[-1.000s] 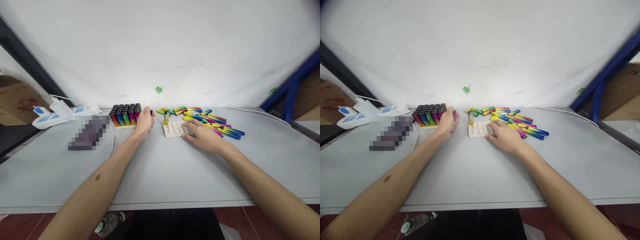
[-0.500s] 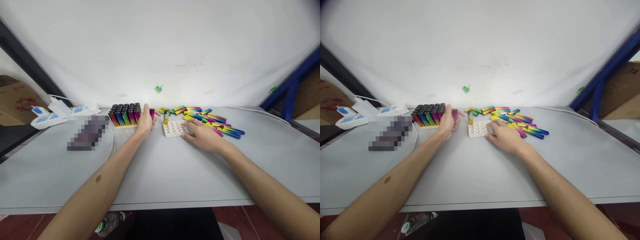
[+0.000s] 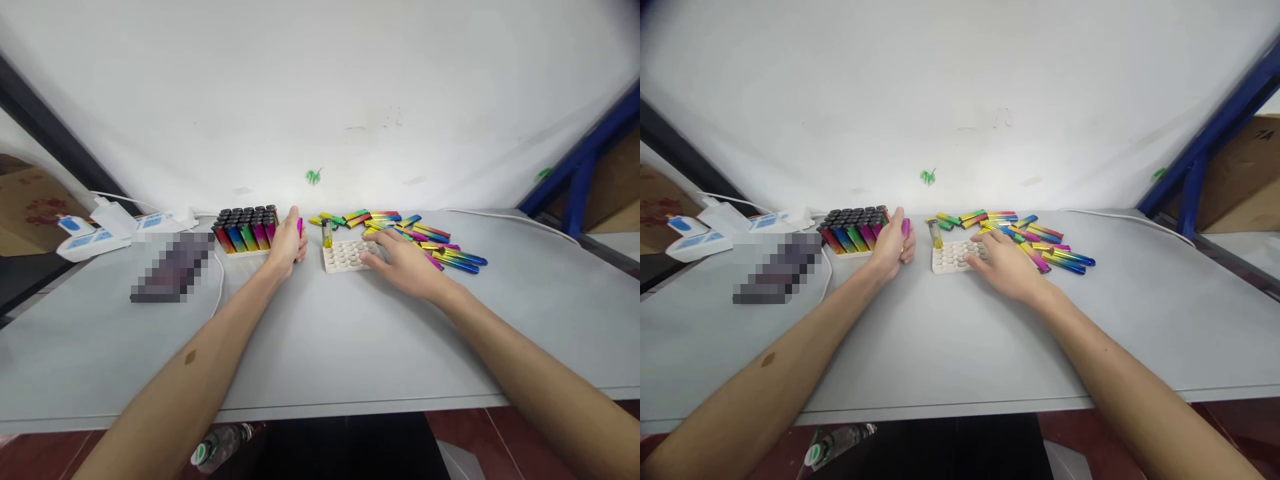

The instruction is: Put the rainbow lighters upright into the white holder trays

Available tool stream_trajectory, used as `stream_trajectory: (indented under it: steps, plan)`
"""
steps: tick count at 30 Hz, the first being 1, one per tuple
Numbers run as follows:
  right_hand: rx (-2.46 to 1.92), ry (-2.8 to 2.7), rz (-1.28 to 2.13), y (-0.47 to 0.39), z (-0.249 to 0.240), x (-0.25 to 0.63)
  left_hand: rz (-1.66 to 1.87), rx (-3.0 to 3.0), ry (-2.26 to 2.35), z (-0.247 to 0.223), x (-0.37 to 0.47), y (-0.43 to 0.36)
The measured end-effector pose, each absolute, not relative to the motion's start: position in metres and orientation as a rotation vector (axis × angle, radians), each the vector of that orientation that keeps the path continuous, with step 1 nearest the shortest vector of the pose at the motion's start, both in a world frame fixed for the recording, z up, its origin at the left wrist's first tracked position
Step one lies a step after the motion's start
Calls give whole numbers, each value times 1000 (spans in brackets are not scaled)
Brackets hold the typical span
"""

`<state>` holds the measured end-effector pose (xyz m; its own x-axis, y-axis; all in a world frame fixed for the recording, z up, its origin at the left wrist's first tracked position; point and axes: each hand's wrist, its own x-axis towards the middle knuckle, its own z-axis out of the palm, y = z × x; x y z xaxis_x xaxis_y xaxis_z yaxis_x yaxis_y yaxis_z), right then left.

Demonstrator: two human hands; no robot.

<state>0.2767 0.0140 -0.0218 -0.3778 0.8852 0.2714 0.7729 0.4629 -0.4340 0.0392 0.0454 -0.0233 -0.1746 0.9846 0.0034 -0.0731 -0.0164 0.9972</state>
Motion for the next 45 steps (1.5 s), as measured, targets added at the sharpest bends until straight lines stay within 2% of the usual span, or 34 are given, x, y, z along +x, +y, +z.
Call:
stream_trajectory:
  steps: [3, 9, 12, 28, 45]
  plan:
    - [-1259, -2014, 565, 13, -19, 272, 1361, 1051, 1286, -21, 39, 44]
    - [-1080, -1521, 1271, 17, -11, 272, 1386, 1104, 1319, -18, 40, 43]
    - [-1045, -1429, 1448, 22, -11, 277, 1388, 1112, 1295, -18, 39, 43]
    - [-916, -934, 1656, 28, -14, 276, 1373, 1079, 1371, -17, 42, 47]
    - [-869, -947, 1692, 33, -19, 279, 1370, 1195, 1321, -21, 45, 42]
